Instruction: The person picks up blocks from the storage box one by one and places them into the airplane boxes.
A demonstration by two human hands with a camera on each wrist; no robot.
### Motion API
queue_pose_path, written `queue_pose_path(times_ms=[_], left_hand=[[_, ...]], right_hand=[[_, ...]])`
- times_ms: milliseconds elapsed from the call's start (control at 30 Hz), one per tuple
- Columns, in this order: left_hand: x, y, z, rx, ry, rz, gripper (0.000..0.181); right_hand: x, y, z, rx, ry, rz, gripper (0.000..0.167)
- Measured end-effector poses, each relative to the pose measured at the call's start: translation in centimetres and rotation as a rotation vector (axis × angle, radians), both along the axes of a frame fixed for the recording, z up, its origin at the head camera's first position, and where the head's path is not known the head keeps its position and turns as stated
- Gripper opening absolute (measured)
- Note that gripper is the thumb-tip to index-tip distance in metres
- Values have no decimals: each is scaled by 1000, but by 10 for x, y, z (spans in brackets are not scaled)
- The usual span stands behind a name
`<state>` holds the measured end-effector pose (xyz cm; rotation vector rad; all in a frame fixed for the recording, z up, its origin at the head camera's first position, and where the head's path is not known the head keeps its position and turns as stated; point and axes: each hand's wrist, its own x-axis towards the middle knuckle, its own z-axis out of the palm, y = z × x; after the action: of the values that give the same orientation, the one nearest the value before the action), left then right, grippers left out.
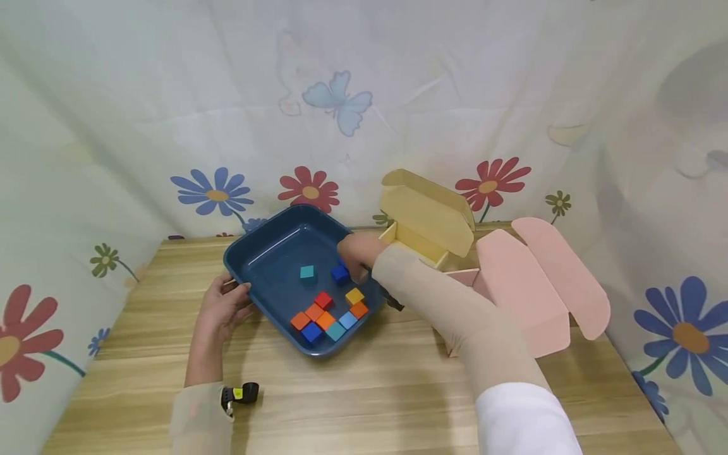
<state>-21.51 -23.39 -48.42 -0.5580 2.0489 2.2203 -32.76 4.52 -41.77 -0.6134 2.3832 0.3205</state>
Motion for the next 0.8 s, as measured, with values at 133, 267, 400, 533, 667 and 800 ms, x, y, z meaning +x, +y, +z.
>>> queue_pose_path(times_ms=[133,267,400,533,667,800], left_hand=[[-1,1,-1,1,-1,3,63],[0,1,-3,3,-4,13,63],[0,0,-1,3,2,14,63],[-2,1,1,12,11,9,63],[-2,1,0,15,8,15,63],[-1,0,-1,9,4,8,63]], right_hand=[[-9,-9,-5,26,-42,-143,31],[-9,-14,-8,20,-6,-146,24],[-2,-14,-6,38,51,-45,23],[5,-9,-5,32,89,13,28],[6,-6,-8,19,68,2,26],[2,-7,-9,85,49,46,17]])
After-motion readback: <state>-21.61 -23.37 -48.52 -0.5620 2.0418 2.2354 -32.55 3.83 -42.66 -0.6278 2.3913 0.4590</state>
